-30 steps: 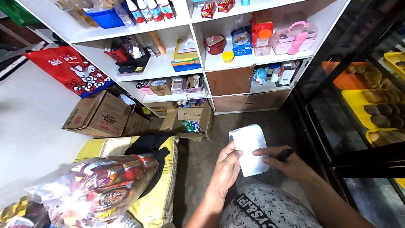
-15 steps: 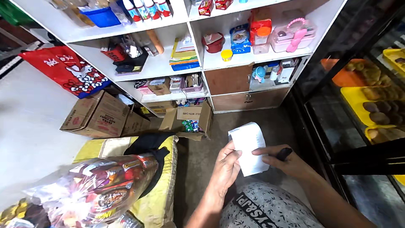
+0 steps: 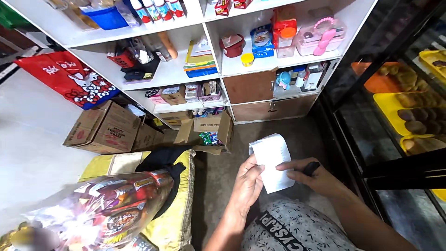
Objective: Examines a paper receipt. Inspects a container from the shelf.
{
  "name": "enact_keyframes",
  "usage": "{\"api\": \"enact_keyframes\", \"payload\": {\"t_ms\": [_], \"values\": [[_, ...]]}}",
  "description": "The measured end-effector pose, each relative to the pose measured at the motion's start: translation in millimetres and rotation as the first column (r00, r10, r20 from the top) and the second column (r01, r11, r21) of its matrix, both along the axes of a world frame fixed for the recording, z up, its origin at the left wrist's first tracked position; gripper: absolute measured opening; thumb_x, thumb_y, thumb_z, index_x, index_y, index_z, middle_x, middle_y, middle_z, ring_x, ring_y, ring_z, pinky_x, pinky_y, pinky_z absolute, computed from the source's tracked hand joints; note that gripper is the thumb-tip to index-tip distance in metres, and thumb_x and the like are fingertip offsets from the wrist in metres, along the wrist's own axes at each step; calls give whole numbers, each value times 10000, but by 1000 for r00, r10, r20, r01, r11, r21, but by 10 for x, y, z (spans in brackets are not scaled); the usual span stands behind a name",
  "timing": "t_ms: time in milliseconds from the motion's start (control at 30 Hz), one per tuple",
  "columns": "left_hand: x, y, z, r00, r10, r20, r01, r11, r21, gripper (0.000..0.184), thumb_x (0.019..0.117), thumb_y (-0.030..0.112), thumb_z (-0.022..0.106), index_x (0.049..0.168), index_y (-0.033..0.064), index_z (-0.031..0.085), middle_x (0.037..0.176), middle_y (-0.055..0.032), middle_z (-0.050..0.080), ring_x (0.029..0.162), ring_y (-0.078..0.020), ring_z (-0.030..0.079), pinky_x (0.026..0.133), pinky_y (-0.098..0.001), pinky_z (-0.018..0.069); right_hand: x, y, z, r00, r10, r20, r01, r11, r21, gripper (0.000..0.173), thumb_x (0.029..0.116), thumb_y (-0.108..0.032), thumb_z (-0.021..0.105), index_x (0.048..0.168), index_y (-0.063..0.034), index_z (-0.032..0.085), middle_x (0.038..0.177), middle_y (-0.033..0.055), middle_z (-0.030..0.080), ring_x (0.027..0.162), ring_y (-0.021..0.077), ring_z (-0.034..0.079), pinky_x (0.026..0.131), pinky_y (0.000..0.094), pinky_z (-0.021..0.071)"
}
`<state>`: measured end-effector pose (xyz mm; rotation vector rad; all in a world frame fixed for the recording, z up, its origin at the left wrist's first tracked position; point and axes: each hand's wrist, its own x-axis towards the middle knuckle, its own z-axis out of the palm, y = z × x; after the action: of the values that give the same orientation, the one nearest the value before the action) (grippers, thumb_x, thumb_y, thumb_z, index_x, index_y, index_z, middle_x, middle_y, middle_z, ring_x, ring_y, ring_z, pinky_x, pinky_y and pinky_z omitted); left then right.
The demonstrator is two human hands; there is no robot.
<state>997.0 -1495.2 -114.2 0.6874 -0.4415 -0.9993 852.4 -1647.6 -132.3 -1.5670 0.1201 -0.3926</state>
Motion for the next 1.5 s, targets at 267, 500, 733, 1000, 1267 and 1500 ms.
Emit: {"api": "enact_keyframes", "payload": {"t_ms": [267,500,733,1000,1267,1500], "values": [[13,-14,-12,1000,-5,0,5,1000,-2,308,955,-23,473,1190,22,666,1099,-71,740,993,-150,722,904,-351,594,6,-11,20,1000,-2,-25,2,1000,0,233,982,-144,602,1152,-135,761,993,-165,729,757,-131,580,692,80,489],[16,-29,-5,1000,19,5,-19,999,26,278,965,-13,490,1171,19,675,1084,-77,741,980,-148,725,895,-346,598,21,-13,-1,1000,-3,-9,3,1000,1,228,985,-146,604,1150,-133,761,974,-169,725,746,-133,572,682,76,482],[29,-46,-20,1000,26,-9,-25,999,42,292,963,-22,469,1171,14,671,1078,-87,743,971,-151,729,889,-349,602,37,-32,-32,1000,8,-9,-8,1000,13,231,987,-142,602,1158,-126,758,984,-160,726,761,-129,577,698,80,486],[44,-74,-35,999,36,-21,-35,998,52,266,971,-8,490,1159,9,678,1077,-86,744,973,-154,728,891,-351,601,54,-37,-64,1000,-7,3,7,1000,17,222,988,-176,616,1148,-132,764,981,-166,728,751,-133,572,689,78,483],[67,-78,-40,999,37,-24,-35,998,57,271,972,-9,485,1157,13,681,1073,-87,745,973,-151,729,894,-348,599,75,-33,-84,1000,-8,-9,9,1000,15,224,993,-196,618,1154,-147,766,988,-171,732,776,-130,591,709,80,496],[90,-68,-30,998,42,-36,-40,997,71,263,980,2,481,1164,4,670,1070,-93,741,974,-155,726,899,-352,596,91,-6,-64,999,-22,-38,23,999,22,221,978,-175,622,1140,-142,768,966,-169,731,760,-125,590,697,82,495]]}}
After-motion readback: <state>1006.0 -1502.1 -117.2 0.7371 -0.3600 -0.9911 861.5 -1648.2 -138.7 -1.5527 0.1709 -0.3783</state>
